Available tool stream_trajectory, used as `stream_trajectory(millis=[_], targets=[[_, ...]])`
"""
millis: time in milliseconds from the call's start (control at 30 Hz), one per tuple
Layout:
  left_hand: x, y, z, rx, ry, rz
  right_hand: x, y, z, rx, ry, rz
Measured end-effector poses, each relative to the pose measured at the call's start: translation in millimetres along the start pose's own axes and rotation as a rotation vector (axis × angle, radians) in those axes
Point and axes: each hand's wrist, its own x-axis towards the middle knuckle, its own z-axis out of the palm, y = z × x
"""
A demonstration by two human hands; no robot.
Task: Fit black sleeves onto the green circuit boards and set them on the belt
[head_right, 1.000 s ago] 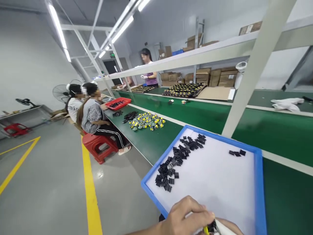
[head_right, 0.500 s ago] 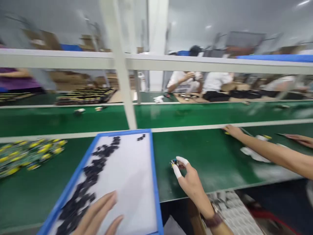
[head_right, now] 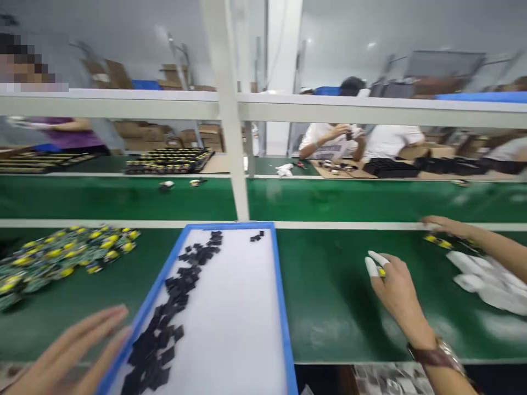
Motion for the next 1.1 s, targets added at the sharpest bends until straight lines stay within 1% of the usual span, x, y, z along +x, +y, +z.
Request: stream_trajectory(millis=[67,100,133,200,233,300,333,400,467,533,600,667,733,867,1100], targets=[[28,-36,-14,0.208,0.152,-0.110,-2,-36,18,0.112,-0.082,-0.134],[40,-55,-15,0.302,0.154,-0.159,-5,-60,29,0.191,-0.156,-0.227],[50,-74,-12,0.342,0.125,-0.182,-9,-87,39,0.267,-0.248,-0.323],[63,-104,1,0.386,0.063,-0.186,-15,-146,59,0.383,-0.437,-0.500],[67,-115,9,0.401,0.035,-0.182,-17,-175,69,0.411,-0.530,-0.577],[73,-128,27,0.417,-0.020,-0.162,-18,-227,87,0.425,-0.670,-0.698],[75,-131,35,0.421,-0.042,-0.150,-17,-248,97,0.426,-0.710,-0.738],[78,-134,46,0.426,-0.071,-0.135,-15,-281,117,0.417,-0.762,-0.793],[82,-136,53,0.438,-0.072,-0.144,-15,-302,138,0.390,-0.796,-0.824],[83,-138,57,0.458,-0.051,-0.176,-16,-316,159,0.346,-0.826,-0.842],[83,-141,60,0.479,-0.029,-0.213,-19,-323,177,0.307,-0.843,-0.850],[80,-144,60,0.487,-0.019,-0.238,-23,-326,190,0.288,-0.854,-0.852],[76,-146,60,0.478,-0.016,-0.247,-25,-324,198,0.294,-0.858,-0.846],[69,-144,58,0.410,-0.006,-0.257,-28,-313,200,0.368,-0.851,-0.784],[70,-128,56,0.168,0.047,-0.334,-29,-295,186,0.659,-0.871,-0.592]])
